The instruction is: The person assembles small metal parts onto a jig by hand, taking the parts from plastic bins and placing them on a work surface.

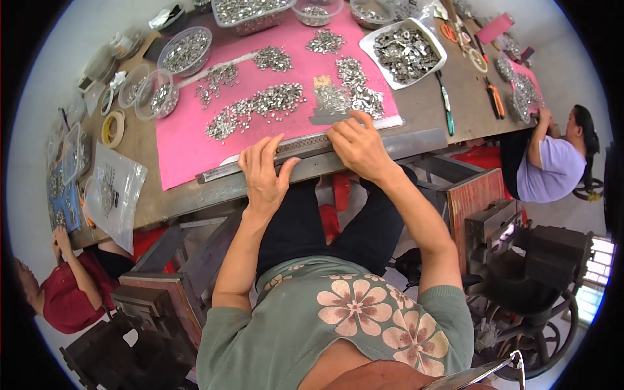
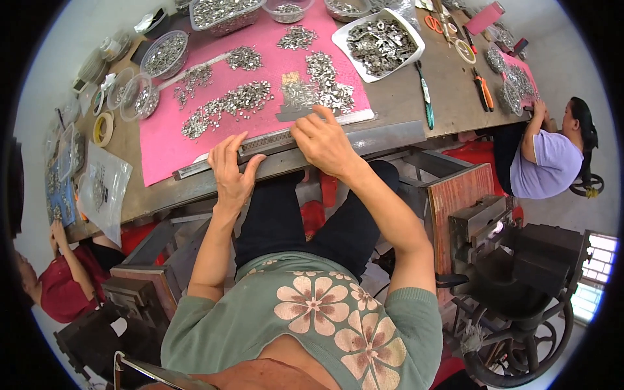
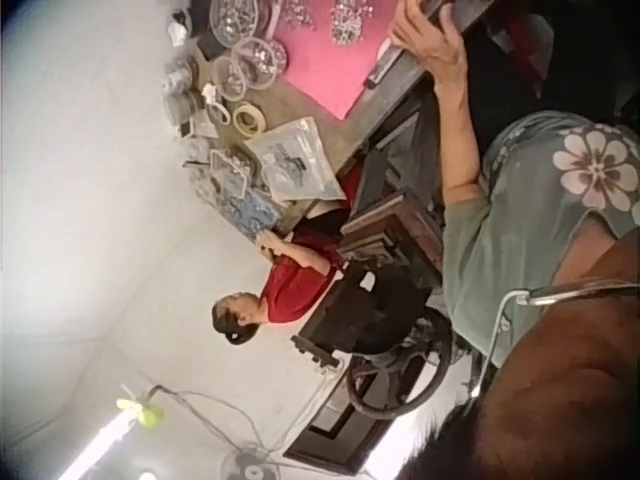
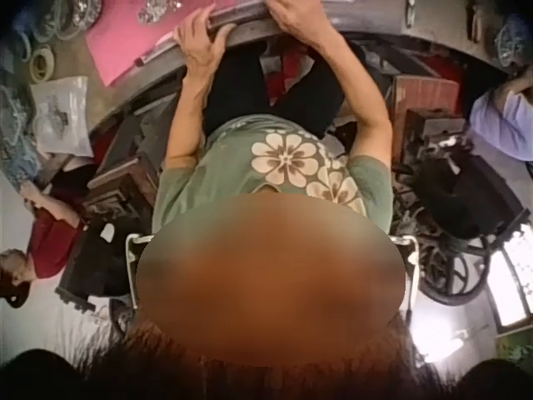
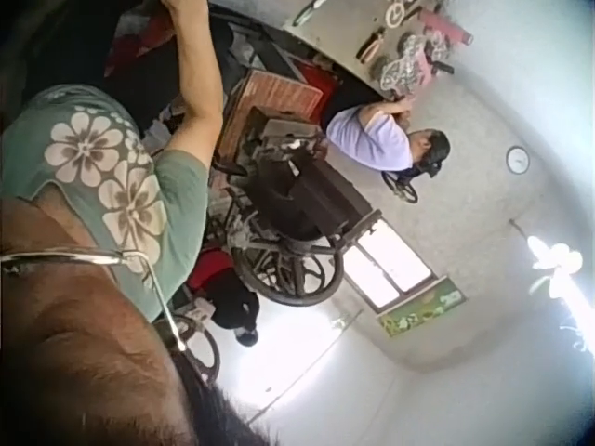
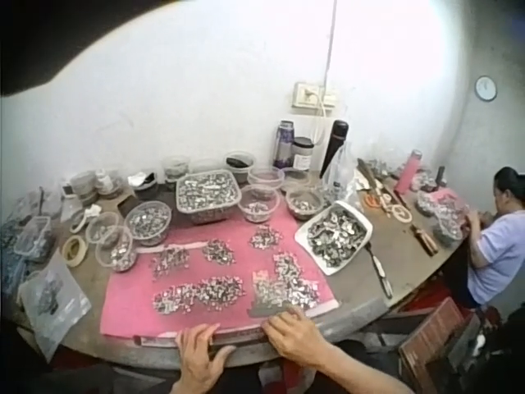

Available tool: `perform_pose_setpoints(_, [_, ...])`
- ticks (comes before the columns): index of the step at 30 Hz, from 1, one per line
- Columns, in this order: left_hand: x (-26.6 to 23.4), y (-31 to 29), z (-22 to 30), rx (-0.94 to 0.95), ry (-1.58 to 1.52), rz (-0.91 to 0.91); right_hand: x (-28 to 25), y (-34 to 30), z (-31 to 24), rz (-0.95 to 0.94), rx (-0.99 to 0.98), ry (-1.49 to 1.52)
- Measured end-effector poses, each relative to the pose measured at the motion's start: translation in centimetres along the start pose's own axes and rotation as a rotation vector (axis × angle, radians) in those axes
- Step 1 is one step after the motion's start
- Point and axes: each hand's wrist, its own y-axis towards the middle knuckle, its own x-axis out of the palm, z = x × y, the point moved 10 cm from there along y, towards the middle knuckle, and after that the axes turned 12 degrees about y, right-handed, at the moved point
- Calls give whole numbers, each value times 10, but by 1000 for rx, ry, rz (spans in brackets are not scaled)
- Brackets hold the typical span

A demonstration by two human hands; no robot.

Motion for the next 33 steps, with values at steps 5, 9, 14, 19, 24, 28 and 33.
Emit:
perform_pose_setpoints(5, [-2, 0, 0, -4, 15, 18, -22, 21, 6, -35, -166, -17])
perform_pose_setpoints(9, [-1, 0, 4, 15, 22, 13, -106, 32, 55, 339, -80, -220])
perform_pose_setpoints(14, [0, 1, 2, 2, 28, -21, -73, -1, 88, 180, 207, -151])
perform_pose_setpoints(19, [4, 24, 22, 44, 7, -54, -44, -27, 76, 176, 268, -83])
perform_pose_setpoints(24, [31, 73, 50, 165, -29, -76, -41, -28, 67, 186, 243, -139])
perform_pose_setpoints(28, [69, 108, 50, 216, -45, -126, -41, -29, 65, 187, 246, -142])
perform_pose_setpoints(33, [108, 145, 41, 234, 12, -251, -37, -35, 76, 183, 327, -13])
